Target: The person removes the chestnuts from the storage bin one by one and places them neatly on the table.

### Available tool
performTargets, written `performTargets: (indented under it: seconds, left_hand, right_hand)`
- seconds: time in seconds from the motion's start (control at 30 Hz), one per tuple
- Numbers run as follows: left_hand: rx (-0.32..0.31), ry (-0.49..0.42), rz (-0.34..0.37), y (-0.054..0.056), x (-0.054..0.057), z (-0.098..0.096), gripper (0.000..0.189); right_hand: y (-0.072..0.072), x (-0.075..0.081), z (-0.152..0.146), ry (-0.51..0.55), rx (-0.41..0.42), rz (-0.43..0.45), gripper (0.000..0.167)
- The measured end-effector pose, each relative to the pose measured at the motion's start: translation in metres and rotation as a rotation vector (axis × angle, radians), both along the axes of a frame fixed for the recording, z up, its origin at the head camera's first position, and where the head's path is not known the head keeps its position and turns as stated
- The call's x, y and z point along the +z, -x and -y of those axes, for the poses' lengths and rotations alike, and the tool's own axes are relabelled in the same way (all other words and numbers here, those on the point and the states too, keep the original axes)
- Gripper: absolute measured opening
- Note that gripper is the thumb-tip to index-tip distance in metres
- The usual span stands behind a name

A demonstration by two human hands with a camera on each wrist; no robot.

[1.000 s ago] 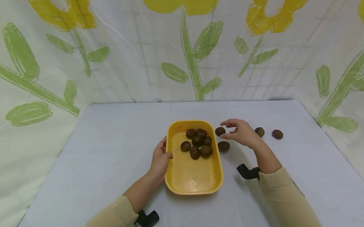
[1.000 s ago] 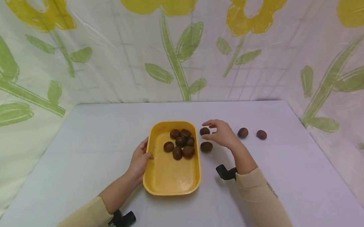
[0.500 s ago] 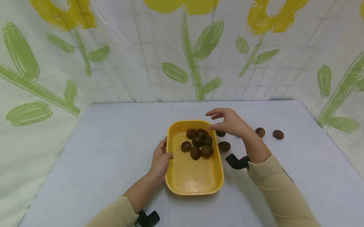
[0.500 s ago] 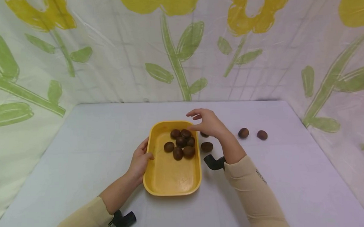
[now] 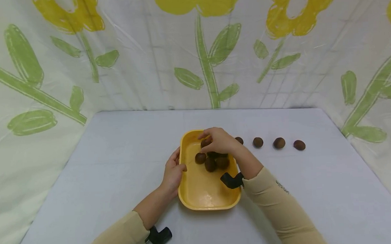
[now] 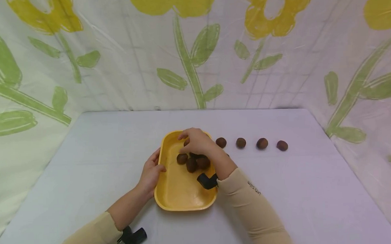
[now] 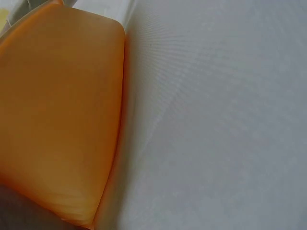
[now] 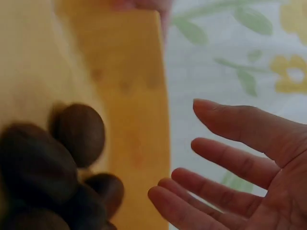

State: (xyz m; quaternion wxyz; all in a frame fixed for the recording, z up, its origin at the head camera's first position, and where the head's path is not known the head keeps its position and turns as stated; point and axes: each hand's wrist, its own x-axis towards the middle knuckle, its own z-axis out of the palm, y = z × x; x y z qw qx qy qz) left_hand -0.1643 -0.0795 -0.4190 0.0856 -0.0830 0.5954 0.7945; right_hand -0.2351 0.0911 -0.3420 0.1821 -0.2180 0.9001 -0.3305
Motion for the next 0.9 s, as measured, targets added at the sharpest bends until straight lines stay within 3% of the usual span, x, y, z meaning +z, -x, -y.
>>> performTargets:
  seconds: [0.33,0.9]
  left_hand:
    - [-0.024,0.011,-0.002,0.0,-0.001,0.002,0.076]
    - [0.0,0.035,-0.002,0.0,-0.001,0.001,0.078]
  right_hand:
    - [-0.006,-0.032,0.031,-0.192,0.041,-0.026,0.049]
    - [-0.004,-0.045,0.038,-0.225,0.137,-0.051,0.049]
